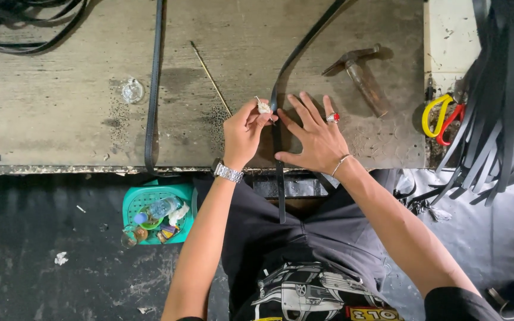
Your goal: The person uses a hammer and a small metal tool to repeatedly strike and secure a metal fastener onto a black belt strap. They adjust the strap and fastener position multiple times while continuing to hammer the fastener into place.
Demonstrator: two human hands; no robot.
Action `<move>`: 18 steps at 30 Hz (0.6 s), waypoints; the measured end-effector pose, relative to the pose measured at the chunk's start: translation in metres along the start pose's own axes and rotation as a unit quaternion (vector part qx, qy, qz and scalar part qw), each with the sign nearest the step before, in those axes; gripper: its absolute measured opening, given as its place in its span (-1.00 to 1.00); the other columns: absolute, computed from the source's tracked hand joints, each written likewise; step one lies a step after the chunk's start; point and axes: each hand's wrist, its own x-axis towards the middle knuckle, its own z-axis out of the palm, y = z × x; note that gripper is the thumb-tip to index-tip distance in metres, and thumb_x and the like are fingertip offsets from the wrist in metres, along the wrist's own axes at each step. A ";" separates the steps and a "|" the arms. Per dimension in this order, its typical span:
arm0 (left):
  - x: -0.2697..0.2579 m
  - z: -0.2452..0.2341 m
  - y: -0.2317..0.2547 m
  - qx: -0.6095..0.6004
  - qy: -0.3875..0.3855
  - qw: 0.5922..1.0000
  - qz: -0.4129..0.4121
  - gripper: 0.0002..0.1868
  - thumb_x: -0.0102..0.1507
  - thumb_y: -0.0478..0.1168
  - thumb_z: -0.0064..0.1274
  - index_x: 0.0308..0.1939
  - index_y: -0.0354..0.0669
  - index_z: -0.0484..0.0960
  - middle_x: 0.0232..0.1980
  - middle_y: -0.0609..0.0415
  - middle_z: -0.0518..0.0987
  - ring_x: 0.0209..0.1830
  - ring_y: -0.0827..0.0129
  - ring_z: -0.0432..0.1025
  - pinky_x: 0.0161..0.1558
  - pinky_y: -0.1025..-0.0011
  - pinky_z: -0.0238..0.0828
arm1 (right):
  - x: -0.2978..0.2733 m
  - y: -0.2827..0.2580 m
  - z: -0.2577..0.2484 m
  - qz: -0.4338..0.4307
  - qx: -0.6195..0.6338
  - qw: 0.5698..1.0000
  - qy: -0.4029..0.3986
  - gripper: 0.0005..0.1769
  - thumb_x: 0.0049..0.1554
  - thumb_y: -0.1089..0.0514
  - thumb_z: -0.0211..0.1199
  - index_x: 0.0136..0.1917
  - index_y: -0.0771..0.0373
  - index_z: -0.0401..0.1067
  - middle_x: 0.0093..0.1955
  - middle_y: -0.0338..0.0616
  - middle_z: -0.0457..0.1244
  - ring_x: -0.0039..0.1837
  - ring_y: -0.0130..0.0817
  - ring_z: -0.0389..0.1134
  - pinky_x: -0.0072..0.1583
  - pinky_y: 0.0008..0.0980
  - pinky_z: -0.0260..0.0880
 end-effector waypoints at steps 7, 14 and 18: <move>0.001 0.001 0.004 -0.005 -0.029 1.000 0.008 -0.71 0.43 -0.36 -0.01 0.21 -0.44 0.53 -0.03 -0.40 0.66 -0.11 0.10 0.66 -0.09 0.30 0.69 | 0.001 -0.002 -0.005 0.013 0.003 0.999 -0.030 0.05 -0.03 -0.56 0.19 0.60 -0.11 0.13 0.71 -0.13 -0.17 0.73 -0.16 -0.31 0.61 0.27 -0.46; 0.001 -0.001 0.009 -0.038 -0.047 0.998 -0.005 -0.65 0.41 -0.29 0.05 0.22 -0.46 0.53 0.04 -0.39 0.64 -0.07 0.06 0.65 -0.05 0.28 0.67 | 0.002 -0.005 -0.009 0.017 0.008 0.999 -0.036 0.04 -0.01 -0.58 0.16 0.59 -0.08 0.15 0.71 -0.13 -0.18 0.74 -0.18 -0.32 0.62 0.28 -0.47; 0.003 0.000 0.004 -0.020 -0.039 0.999 0.004 -0.68 0.42 -0.27 0.04 0.18 -0.47 0.55 0.00 -0.38 0.65 -0.10 0.06 0.66 -0.07 0.28 0.67 | 0.001 -0.004 -0.009 0.007 0.009 1.000 -0.025 0.04 -0.01 -0.53 0.20 0.59 -0.06 0.15 0.71 -0.09 -0.16 0.73 -0.13 -0.29 0.61 0.31 -0.44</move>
